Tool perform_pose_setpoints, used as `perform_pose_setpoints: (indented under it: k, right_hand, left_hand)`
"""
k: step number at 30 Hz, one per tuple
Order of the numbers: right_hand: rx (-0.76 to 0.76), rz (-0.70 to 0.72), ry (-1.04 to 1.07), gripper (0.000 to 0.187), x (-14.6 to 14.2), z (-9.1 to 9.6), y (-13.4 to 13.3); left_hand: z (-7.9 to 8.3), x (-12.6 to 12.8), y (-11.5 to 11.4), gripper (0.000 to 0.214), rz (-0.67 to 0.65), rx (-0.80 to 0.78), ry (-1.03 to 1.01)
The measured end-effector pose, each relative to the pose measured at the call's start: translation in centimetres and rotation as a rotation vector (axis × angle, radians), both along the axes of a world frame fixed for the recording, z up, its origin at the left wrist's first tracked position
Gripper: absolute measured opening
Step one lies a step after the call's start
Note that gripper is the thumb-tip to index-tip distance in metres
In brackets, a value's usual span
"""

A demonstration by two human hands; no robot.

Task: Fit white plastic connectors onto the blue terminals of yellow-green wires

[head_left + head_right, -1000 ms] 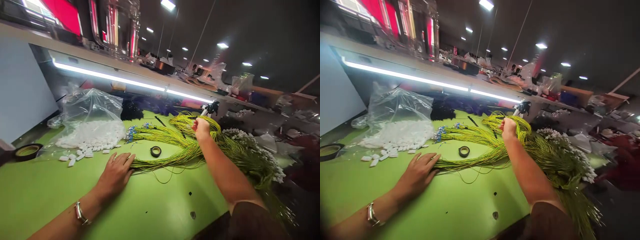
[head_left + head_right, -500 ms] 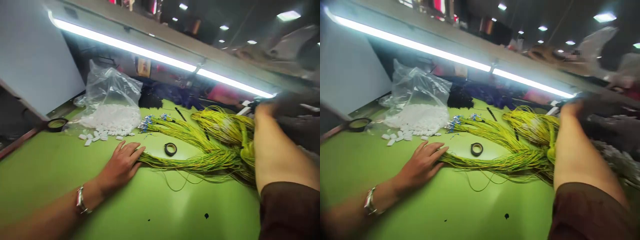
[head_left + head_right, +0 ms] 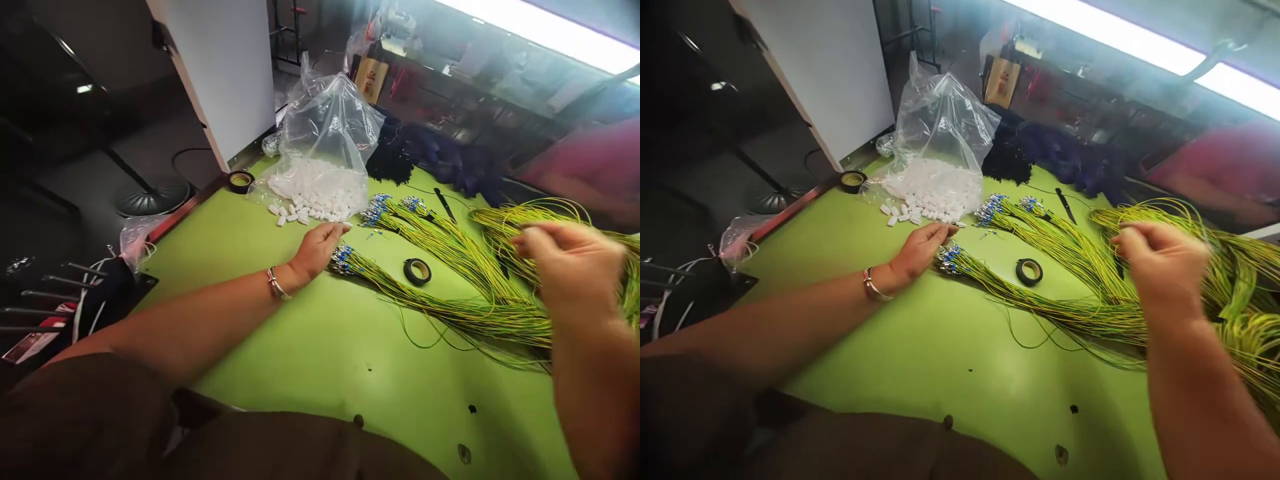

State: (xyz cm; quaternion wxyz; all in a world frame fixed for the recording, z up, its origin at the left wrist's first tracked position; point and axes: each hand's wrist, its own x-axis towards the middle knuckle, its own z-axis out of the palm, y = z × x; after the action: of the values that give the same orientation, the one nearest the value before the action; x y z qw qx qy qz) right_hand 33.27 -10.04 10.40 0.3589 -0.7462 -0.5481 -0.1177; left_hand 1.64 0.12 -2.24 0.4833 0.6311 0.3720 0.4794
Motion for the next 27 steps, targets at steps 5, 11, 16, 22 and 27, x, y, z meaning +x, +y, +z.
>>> perform_pose_setpoints:
  k: [5, 11, 16, 22, 27]
  right_hand:
    - [-0.196, 0.459, 0.175, 0.014, -10.0, -5.8, -1.1]
    - [-0.257, 0.58, 0.062, 0.013, -12.4, -8.1, 1.0]
    - [-0.394, 0.484, 0.127, 0.018, -11.9, -10.4, 2.9]
    - [-0.251, 0.408, 0.072, 0.021, -11.4, -12.1, 3.5]
    - [-0.139, 0.47, 0.041, 0.018, -11.6, -12.0, 3.1]
  left_hand:
    - [0.4, -0.1, -0.3, 0.023, 0.13, 0.104, 0.043]
    - [1.1, -0.4, -1.6, 0.015, 0.094, 0.463, 0.244]
    - [0.9, -0.4, -2.1, 0.013, -0.079, 0.639, 0.576]
    - [1.3, -0.3, -2.1, 0.015, -0.107, 0.62, 0.777]
    - [1.9, -0.2, -2.4, 0.02, -0.08, 0.75, 0.89]
